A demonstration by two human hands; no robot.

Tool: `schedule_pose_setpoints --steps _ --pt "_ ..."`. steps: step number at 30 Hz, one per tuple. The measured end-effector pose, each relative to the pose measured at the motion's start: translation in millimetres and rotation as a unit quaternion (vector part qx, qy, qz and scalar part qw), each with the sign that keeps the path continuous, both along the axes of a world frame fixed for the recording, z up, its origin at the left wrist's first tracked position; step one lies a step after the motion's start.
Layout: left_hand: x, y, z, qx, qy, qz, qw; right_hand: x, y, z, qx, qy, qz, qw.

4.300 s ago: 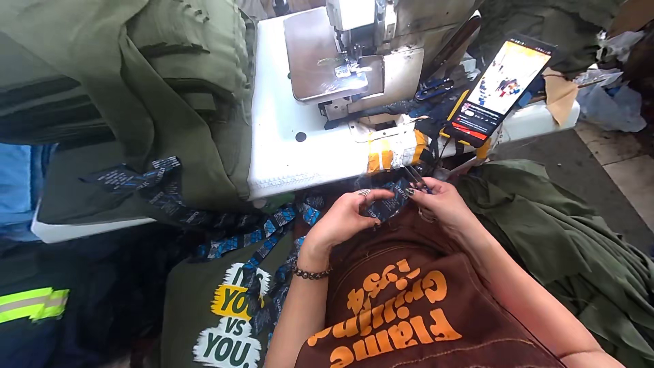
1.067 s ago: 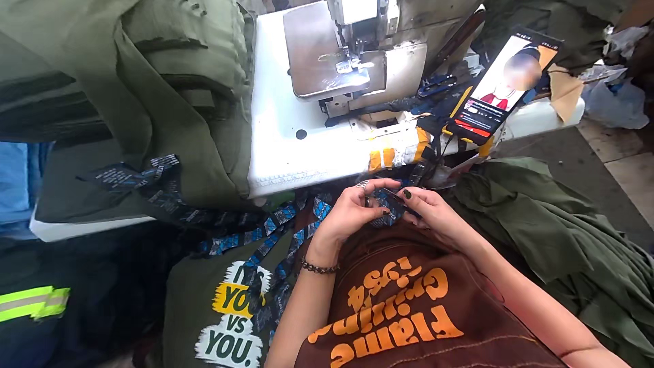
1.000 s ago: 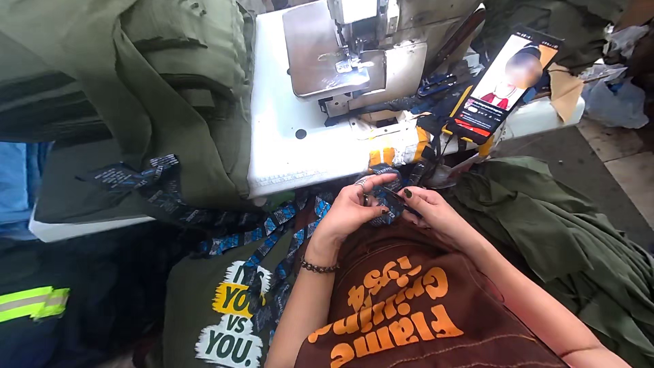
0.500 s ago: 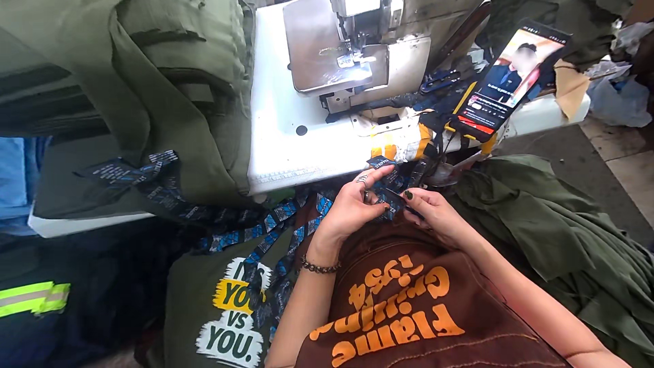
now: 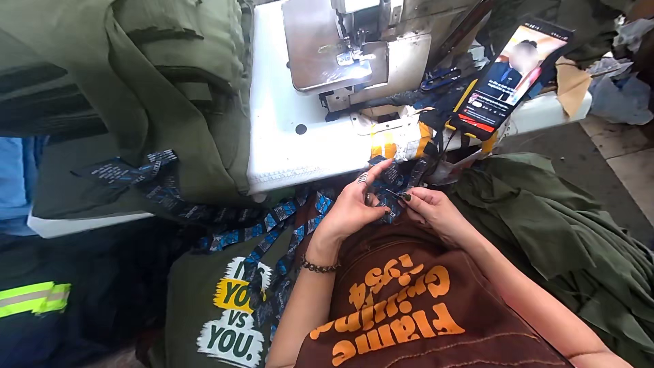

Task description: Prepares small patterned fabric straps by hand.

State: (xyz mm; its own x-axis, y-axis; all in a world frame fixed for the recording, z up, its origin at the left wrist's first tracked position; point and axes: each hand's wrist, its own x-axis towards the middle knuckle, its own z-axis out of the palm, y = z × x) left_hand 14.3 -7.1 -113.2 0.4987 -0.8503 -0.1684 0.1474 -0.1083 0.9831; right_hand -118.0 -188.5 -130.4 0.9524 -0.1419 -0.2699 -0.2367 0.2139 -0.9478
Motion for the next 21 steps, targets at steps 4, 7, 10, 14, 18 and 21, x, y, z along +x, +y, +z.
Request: schedule_pose_setpoints --steps 4,7,10,14,18,21 --pt "0 -1 -1 0.016 -0.016 -0.019 1.0 -4 -5 1 0.008 0.051 0.039 0.998" --pt "-3 -3 2 0.021 -0.025 -0.016 0.999 -2 -1 2 -0.006 0.067 0.046 0.997" --pt "-5 -2 7 0.027 -0.037 -0.014 0.999 2 2 10 -0.03 0.06 -0.012 0.998" --pt "-3 3 12 0.044 -0.07 -0.021 0.996 9 -15 14 -0.033 0.048 -0.101 0.993" --pt "-5 0 12 0.044 -0.079 -0.026 0.996 14 -23 20 -0.047 0.051 -0.1 0.993" --pt "-4 -8 8 0.027 -0.084 -0.012 0.996 15 -23 20 -0.042 0.036 -0.097 0.994"
